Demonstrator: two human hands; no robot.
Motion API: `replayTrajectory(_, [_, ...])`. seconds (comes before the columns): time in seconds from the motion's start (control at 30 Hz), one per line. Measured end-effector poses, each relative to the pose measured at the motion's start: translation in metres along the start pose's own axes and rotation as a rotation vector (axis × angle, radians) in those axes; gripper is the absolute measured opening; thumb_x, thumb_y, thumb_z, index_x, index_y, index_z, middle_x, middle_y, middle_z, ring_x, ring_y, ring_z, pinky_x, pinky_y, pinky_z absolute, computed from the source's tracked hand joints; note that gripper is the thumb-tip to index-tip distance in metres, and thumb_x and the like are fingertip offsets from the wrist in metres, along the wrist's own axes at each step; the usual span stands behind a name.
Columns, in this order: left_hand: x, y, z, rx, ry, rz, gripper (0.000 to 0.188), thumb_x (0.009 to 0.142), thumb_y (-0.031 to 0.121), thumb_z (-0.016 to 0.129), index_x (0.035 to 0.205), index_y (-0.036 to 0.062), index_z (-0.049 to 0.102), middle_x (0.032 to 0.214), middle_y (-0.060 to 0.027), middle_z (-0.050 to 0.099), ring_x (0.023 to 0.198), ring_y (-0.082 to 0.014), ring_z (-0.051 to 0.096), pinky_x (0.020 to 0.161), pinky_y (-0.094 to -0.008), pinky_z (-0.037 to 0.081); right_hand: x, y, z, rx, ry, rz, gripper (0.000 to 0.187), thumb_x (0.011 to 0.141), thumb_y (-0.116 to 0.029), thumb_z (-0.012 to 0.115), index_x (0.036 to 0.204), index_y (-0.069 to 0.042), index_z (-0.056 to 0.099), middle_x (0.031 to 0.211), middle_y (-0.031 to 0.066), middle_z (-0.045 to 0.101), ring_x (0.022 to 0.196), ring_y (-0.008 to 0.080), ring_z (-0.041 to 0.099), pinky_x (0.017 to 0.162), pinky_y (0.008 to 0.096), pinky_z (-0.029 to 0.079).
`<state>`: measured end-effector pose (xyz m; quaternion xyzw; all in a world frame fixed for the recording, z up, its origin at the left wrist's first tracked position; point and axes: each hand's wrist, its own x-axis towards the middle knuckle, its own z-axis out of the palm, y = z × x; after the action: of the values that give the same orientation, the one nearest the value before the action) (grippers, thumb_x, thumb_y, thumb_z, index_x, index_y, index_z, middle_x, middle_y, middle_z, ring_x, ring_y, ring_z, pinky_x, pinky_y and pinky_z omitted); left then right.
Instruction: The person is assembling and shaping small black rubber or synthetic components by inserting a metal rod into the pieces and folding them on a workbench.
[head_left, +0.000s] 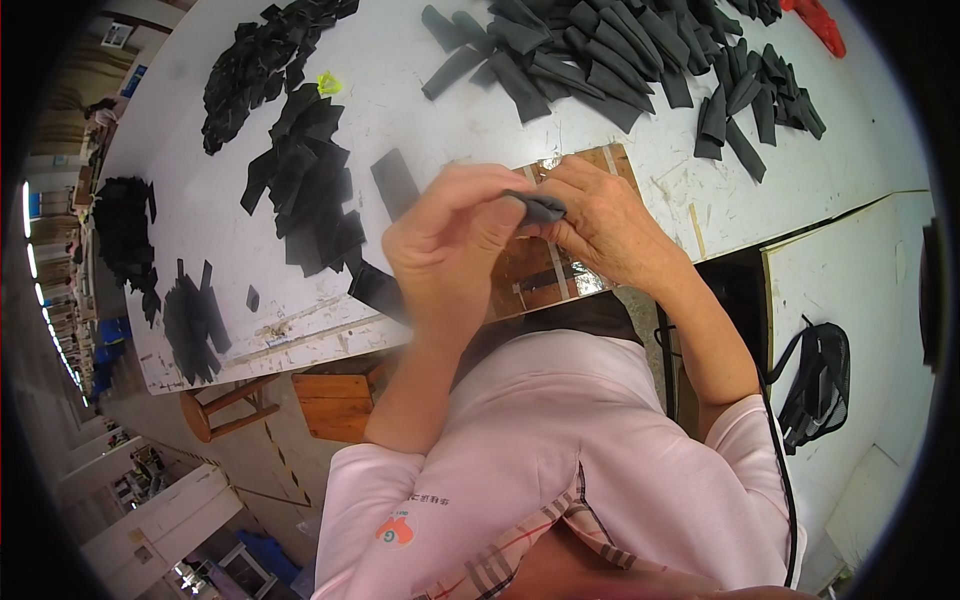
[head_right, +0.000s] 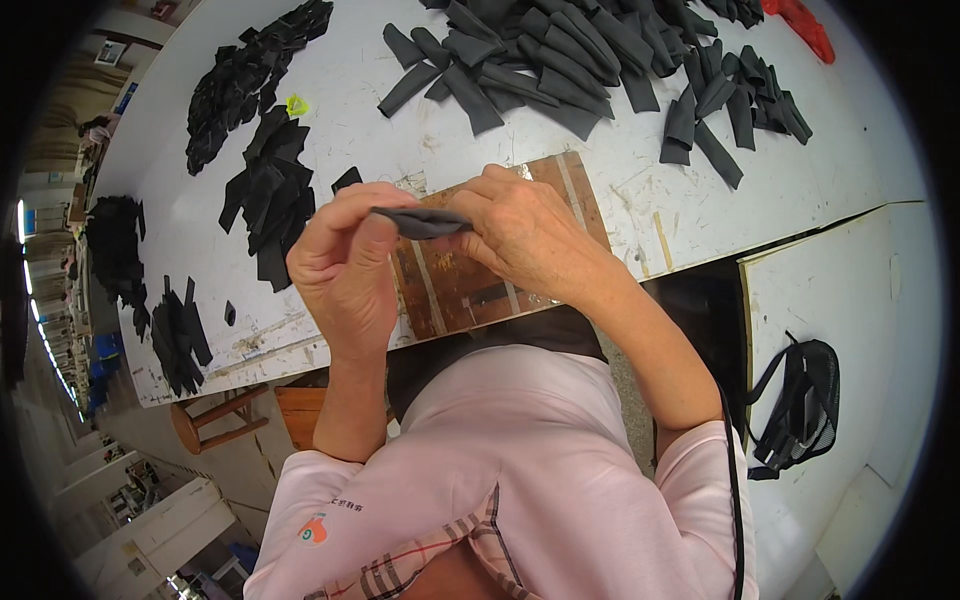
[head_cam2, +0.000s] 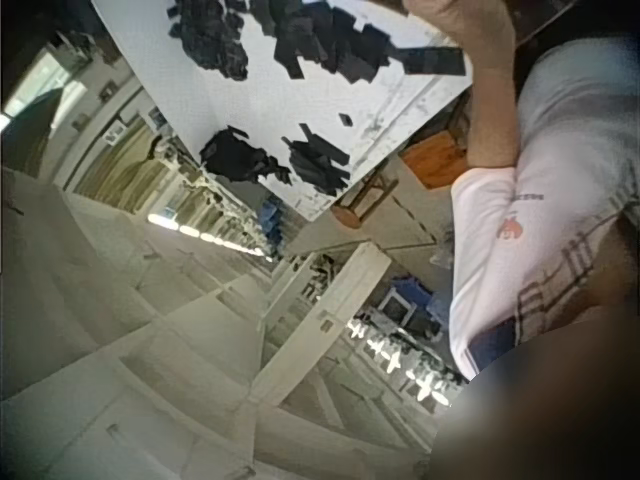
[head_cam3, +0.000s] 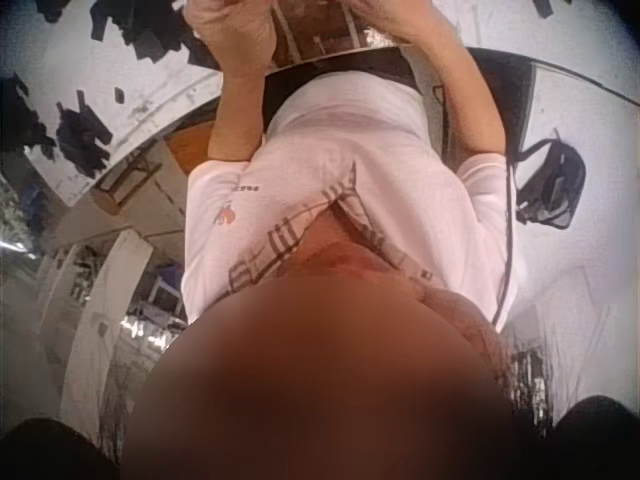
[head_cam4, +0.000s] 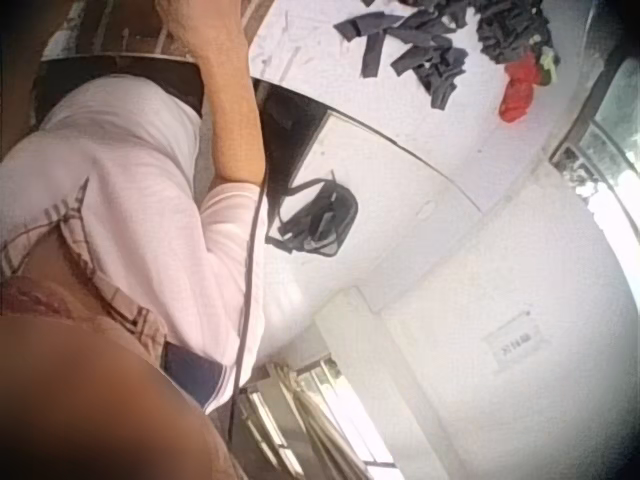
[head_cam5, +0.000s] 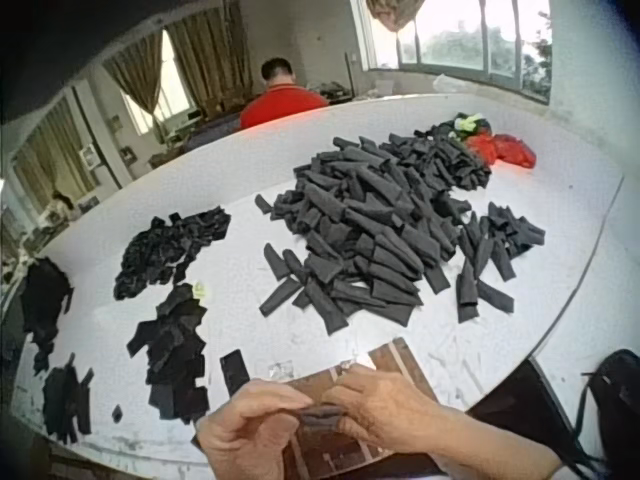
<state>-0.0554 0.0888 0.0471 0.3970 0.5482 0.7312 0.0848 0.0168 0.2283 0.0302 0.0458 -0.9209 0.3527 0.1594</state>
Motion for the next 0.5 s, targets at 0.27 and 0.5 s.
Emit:
replayTrajectory(0.27, [-0.022, -0.007, -0.019, -0.295, 0.256, -0.178, 0.011, 0.082, 0.007, 0.055, 0.086, -0.0028, 0.055, 0.088, -0.0112, 0.057, 0.080, -0.0160, 0.051, 0.077, -0.0291, 0.040, -0.007, 0.007, 0.017, -0.052, -0.003, -0.046, 0.013, 0.074, -0.015, 0.057, 0.076, -0.002, 0.056, 0.067, 0.0098, 0.049, 0.067, 0.0271, 0.048, 0.058, 0.0363, 0.040])
replayTrajectory(0.5, [-0.019, -0.004, -0.018, -0.223, 0.285, -0.151, 0.008, 0.081, 0.004, 0.055, 0.086, -0.0026, 0.056, 0.088, -0.0119, 0.057, 0.080, -0.0153, 0.052, 0.079, -0.0284, 0.040, -0.006, 0.004, 0.009, 0.017, -0.015, -0.006, 0.015, 0.077, -0.016, 0.056, 0.072, -0.002, 0.055, 0.063, 0.0114, 0.048, 0.061, 0.0287, 0.048, 0.053, 0.0368, 0.039])
